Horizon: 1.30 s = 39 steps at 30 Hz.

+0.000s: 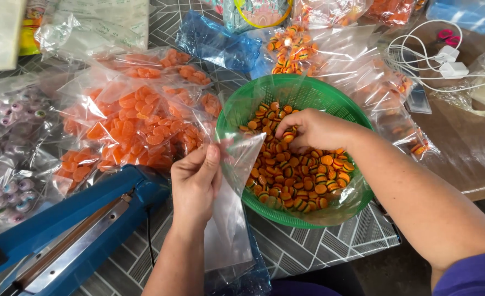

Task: The person picks up small orange and black candies from a green basket and places them into small clear plastic bags by hand.

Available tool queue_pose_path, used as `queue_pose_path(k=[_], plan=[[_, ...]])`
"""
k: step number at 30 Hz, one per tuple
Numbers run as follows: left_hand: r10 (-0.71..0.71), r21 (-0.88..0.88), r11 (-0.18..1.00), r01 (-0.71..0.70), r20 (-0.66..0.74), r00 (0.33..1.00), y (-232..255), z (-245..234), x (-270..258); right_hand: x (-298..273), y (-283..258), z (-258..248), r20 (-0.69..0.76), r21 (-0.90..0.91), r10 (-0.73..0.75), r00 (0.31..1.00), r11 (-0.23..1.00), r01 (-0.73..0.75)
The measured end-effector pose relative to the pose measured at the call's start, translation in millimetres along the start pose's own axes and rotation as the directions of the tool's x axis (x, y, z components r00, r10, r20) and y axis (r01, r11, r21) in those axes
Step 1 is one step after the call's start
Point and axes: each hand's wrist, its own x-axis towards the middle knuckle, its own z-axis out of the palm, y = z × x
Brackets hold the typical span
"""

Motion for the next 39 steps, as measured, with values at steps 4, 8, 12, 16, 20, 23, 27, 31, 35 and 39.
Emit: queue_pose_path(k=[4, 8, 12, 16, 20, 23, 27, 31, 35, 39], plan=[[-0.005, -0.003, 1.000, 0.005, 0.004, 1.000, -5.2, -8.5, 0.1, 15.8, 18.2, -0.8, -0.100, -0.157, -0.063, 0.993, 0.986, 0.047], [0.000, -0.004, 1.000, 0.000, 0.005, 1.000, -12.2, -10.9, -2.5, 18.9, 17.3, 12.5, -0.066, -0.280, -0.239, 0.969, 0.936, 0.211], [-0.001, 0.000, 1.000, 0.001, -0.004, 1.000, -19.1, -10.5, -3.7, 8.5, 3.2, 8.4, -0.064, -0.319, -0.225, 0.972, 0.928, 0.194], [0.002, 0.006, 1.000, -0.002, 0.000, 1.000, -19.5, -9.7, -6.1, 11.5, 5.3, 24.0, -0.025, -0.347, -0.257, 0.966, 0.909, 0.233], [0.020, 0.016, 1.000, -0.020, 0.009, 1.000, -17.8, -7.9, -7.2, 5.0, -20.7, 36.4, -0.015, -0.467, -0.251, 0.968, 0.858, 0.215], [0.035, 0.027, 0.999, -0.035, 0.012, 0.999, -15.0, -8.0, -6.3, 25.7, 4.6, 37.4, -0.021, -0.484, -0.211, 0.977, 0.857, 0.175], [0.053, 0.040, 0.998, -0.053, 0.014, 0.999, -13.0, -9.0, -5.2, 23.4, 7.0, 25.3, -0.015, -0.492, -0.266, 0.964, 0.841, 0.225], [0.056, 0.040, 0.998, -0.056, 0.019, 0.998, -14.4, -9.0, -7.9, 14.3, 23.7, 10.4, -0.181, -0.217, -0.340, 0.923, 0.929, 0.300], [0.071, 0.043, 0.996, -0.072, 0.028, 0.997, -13.8, -9.8, -7.4, 6.6, 52.8, -13.8, -0.351, 0.512, -0.265, 0.898, 0.749, 0.421], [0.085, 0.050, 0.995, -0.087, 0.044, 0.995, -12.7, -10.0, -8.7, 3.9, 72.8, -17.0, -0.340, 0.796, -0.250, 0.907, 0.437, 0.419]])
